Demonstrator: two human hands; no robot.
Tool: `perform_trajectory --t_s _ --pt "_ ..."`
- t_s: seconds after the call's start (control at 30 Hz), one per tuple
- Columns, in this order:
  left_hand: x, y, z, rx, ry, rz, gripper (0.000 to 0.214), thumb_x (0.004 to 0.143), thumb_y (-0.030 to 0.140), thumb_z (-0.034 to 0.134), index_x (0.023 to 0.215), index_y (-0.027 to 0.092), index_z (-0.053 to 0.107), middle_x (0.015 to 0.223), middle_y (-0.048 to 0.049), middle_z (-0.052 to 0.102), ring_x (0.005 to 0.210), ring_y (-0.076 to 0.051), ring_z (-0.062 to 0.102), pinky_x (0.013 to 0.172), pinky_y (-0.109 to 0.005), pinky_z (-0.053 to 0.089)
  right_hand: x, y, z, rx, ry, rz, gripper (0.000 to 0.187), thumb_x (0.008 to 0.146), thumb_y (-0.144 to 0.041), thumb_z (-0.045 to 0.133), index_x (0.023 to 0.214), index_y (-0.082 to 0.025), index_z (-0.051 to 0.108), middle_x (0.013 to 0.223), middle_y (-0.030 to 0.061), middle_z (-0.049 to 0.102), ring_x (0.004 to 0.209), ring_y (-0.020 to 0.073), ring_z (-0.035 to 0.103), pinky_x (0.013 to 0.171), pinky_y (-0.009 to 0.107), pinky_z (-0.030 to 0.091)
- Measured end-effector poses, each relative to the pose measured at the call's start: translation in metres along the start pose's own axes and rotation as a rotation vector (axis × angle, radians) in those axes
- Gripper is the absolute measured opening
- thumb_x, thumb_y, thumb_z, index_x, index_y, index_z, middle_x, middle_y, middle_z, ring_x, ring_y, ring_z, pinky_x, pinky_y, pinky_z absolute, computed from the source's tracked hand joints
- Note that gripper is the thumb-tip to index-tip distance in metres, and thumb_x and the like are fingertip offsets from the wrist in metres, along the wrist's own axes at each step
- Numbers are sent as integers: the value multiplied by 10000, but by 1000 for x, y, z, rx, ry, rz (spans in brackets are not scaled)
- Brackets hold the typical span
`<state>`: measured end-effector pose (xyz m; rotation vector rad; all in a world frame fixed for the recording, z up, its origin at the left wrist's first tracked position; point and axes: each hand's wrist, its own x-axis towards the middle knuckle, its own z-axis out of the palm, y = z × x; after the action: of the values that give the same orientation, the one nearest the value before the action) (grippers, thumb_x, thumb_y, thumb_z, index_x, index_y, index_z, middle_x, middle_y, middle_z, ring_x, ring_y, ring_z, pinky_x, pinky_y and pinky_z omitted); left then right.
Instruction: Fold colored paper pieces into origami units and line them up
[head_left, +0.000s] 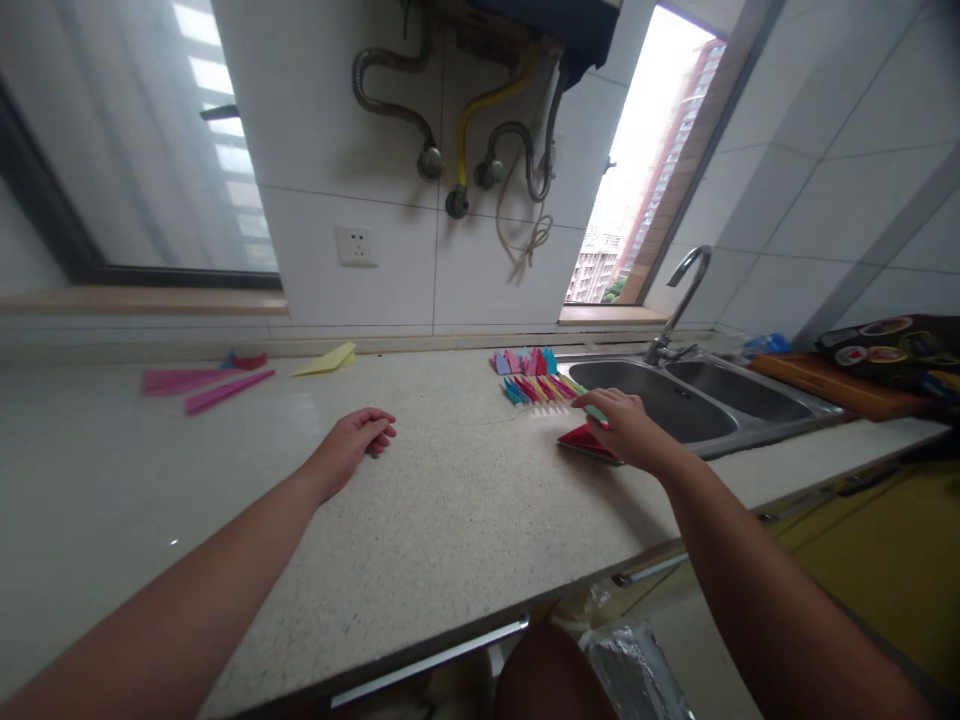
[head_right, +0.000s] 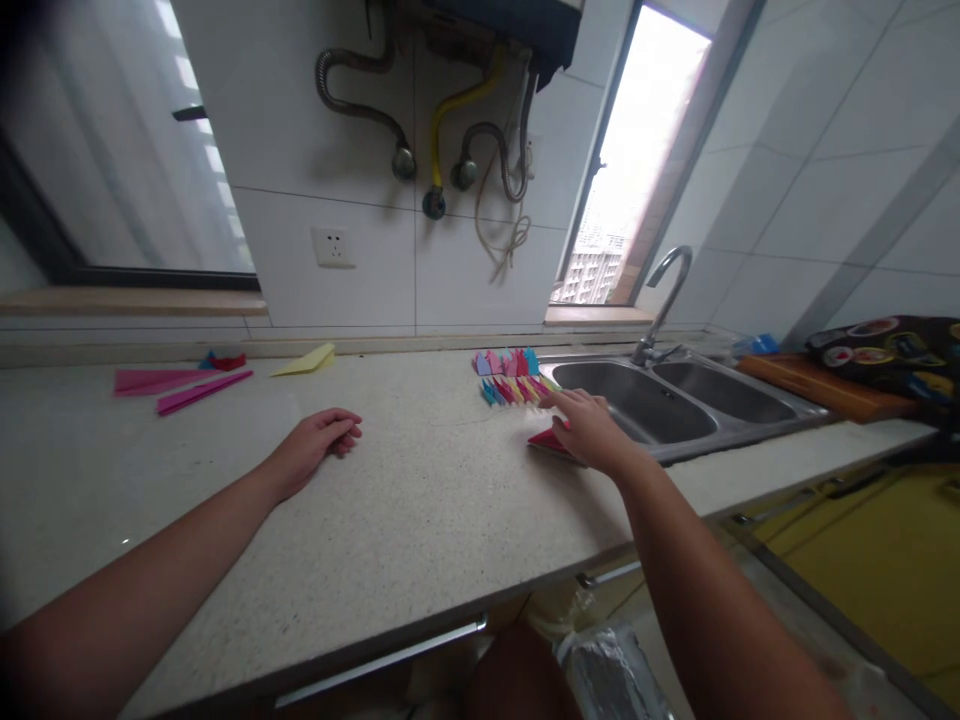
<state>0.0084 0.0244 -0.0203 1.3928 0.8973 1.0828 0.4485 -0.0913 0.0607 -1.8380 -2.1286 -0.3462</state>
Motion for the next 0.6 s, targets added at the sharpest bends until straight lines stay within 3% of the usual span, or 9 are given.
perform_trajectory --t_s 0.1,0.23,0.33,0.43,0.6 --pt "0 2 0 -5 2 6 271 790 371 668 945 149 670 827 -75 671 655 -144 580 586 -270 428 26 -63 1 119 27 -182 273 880 -188 501 1113 -270 617 1203 67 631 1171 277 522 988 443 326" --pt "0 2 0 -10 10 9 262 798 362 658 949 149 666 830 -69 676 652 -134 587 601 -267 440 61 -157 13 278 -90 -457 254 892 -178 510 1112 -264 606 1123 56 649 1084 222 558 961 385 364" --pt "0 4 0 -34 12 13 254 805 354 655 955 149 661 814 -55 671 658 -131 590 589 -255 434 82 -210 32 295 -155 -619 235 863 -177 567 1087 -226 618 1093 75 652 1047 226 570 924 383 366" --pt "1 6 2 -63 13 4 245 801 341 663 946 143 656 794 -42 661 654 -126 583 581 -246 427 96 -232 60 324 -150 -601 245 858 -161 550 1088 -210 619 1085 88 644 1032 226 565 881 359 379" --pt "3 9 4 -44 51 -30 261 788 334 676 952 131 653 798 -48 669 635 -121 578 599 -251 436 99 -218 101 477 -126 -496 467 796 -105 554 1250 -211 520 1141 84 628 1057 214 559 896 348 383"
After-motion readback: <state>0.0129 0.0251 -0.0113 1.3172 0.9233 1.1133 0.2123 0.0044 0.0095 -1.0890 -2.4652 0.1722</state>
